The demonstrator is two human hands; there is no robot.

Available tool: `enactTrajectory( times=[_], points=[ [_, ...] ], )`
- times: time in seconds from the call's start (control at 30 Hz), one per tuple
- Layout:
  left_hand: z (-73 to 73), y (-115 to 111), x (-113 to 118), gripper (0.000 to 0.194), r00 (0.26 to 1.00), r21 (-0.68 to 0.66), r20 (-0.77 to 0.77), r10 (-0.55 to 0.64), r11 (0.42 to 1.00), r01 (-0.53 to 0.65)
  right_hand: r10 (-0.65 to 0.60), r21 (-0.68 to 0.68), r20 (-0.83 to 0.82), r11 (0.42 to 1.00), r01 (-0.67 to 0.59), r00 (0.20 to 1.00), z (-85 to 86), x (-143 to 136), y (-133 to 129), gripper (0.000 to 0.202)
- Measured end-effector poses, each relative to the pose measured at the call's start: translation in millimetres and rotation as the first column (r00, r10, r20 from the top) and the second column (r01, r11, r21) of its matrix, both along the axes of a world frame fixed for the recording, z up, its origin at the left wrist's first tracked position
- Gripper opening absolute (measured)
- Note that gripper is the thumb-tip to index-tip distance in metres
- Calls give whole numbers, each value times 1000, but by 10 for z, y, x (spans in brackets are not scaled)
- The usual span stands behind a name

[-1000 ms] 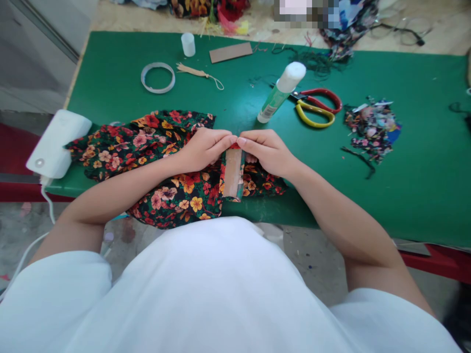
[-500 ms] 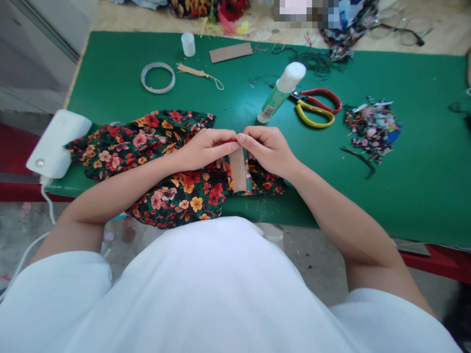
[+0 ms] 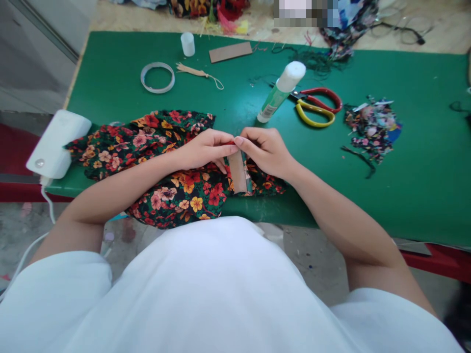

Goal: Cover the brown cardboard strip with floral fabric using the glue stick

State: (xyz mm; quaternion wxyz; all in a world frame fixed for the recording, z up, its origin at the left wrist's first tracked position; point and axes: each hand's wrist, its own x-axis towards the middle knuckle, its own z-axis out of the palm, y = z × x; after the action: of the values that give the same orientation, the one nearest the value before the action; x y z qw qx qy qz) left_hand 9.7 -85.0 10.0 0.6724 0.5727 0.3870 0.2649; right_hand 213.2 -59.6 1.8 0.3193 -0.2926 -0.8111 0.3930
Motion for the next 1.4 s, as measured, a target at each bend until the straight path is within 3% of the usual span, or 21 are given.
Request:
enactTrajectory(
  times=[0.5, 0.87, 1.4],
  points=[
    [31, -3, 25, 41, 993, -73, -16, 120, 990, -120, -34, -11, -12, 999, 34, 999, -25, 16, -9, 35],
    [46, -4, 16, 37, 996, -112, -1, 89, 990, -89, -48, 10, 17, 999, 48, 999, -8, 8, -22, 33],
    [36, 10, 13, 29, 999, -43, -43, 26, 999, -28, -5, 25, 54, 1000, 3, 999, -5, 14, -23, 35]
  ],
)
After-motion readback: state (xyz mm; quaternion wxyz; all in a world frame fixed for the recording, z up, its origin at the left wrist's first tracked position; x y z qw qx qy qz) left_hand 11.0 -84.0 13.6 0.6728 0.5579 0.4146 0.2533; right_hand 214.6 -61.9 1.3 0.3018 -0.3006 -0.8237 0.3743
